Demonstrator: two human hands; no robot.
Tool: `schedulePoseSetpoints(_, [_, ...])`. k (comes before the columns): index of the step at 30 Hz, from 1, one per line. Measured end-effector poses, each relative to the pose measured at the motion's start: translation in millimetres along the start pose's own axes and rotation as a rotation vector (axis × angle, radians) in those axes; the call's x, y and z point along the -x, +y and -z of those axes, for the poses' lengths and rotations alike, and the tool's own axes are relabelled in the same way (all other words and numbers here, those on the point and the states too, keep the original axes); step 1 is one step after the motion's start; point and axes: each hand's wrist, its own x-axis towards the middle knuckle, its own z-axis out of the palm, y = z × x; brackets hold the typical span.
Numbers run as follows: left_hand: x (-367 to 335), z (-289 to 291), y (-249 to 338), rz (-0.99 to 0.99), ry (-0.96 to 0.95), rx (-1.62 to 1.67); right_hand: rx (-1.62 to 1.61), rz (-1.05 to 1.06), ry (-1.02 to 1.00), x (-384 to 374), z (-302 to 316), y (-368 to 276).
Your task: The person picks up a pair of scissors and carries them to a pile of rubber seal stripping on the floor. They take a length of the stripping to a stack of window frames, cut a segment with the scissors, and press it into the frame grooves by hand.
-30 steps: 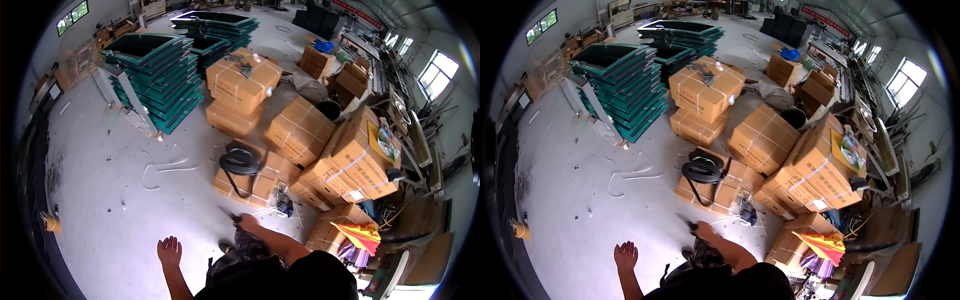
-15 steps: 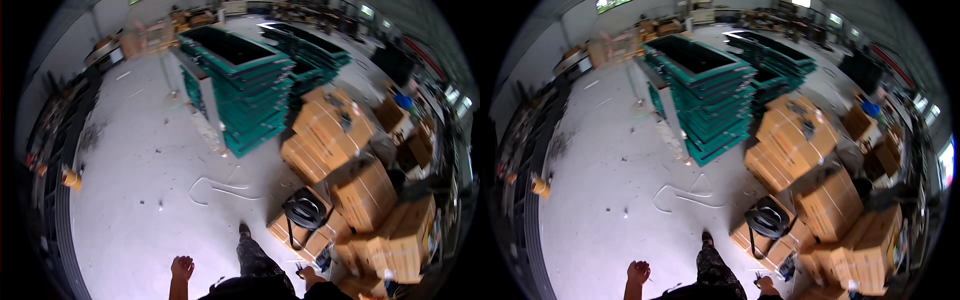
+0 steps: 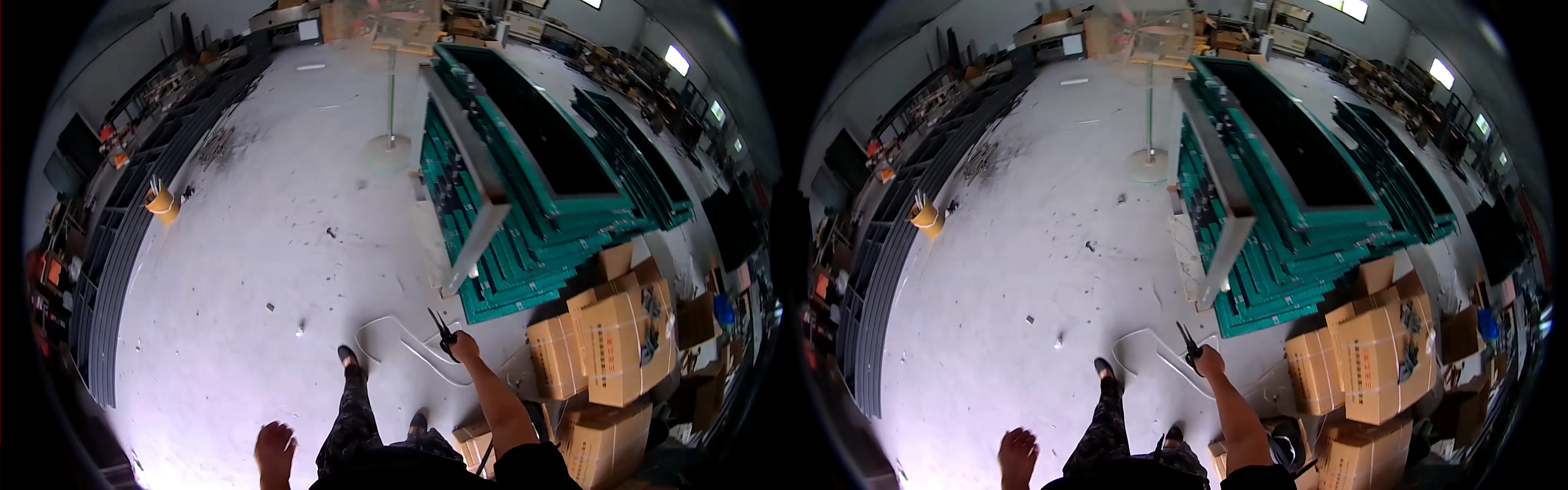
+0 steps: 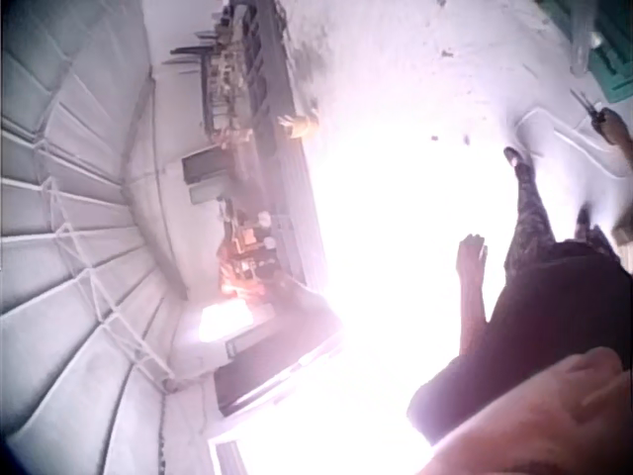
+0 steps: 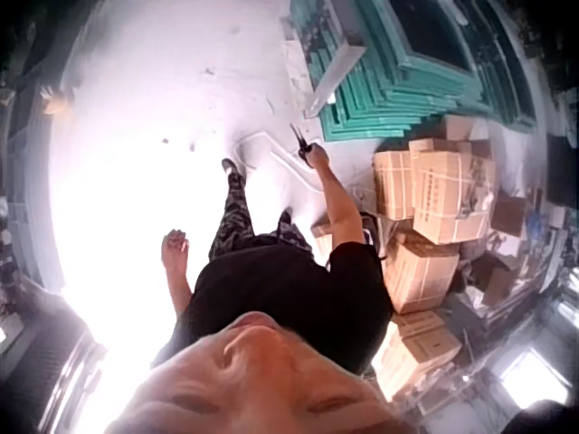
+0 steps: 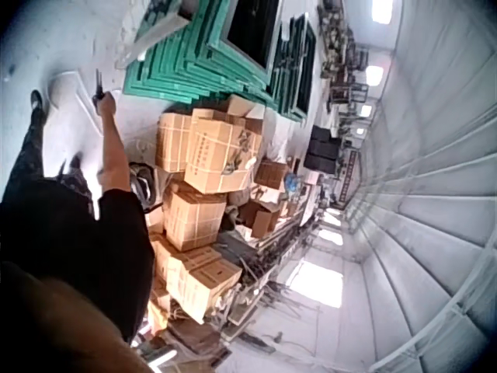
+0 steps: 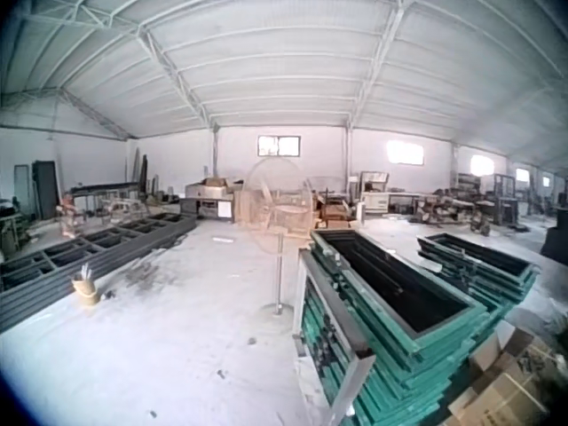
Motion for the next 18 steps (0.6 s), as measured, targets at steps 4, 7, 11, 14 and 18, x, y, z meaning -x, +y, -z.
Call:
schedulePoseSetpoints(4, [9,-105,103,-0.224,0.614,0.171,0.049,0.091,-0.069,-58,-27,-52])
schedulePoseSetpoints(7, [-71,-71,160,-0.498,0.147,0.210,0.205,-0.028,-0.145,-79,-63,-43])
schedulePoseSetpoints(11, [-144,-222,276,-0.644,-0.053,0.024,0.446,-0.256,-0.334,-103,-83,-60])
schedulePoseSetpoints(14, [-219,-317,330,-0.716,-0.112,-0.128,0.259,-0.323,-0.495,-129,-105,-38])
schedulePoseSetpoints(18, [-326,-402,368,-0.684,-0.110,-0.249,0.305,-0.336,-0.483,-173,-113,-109])
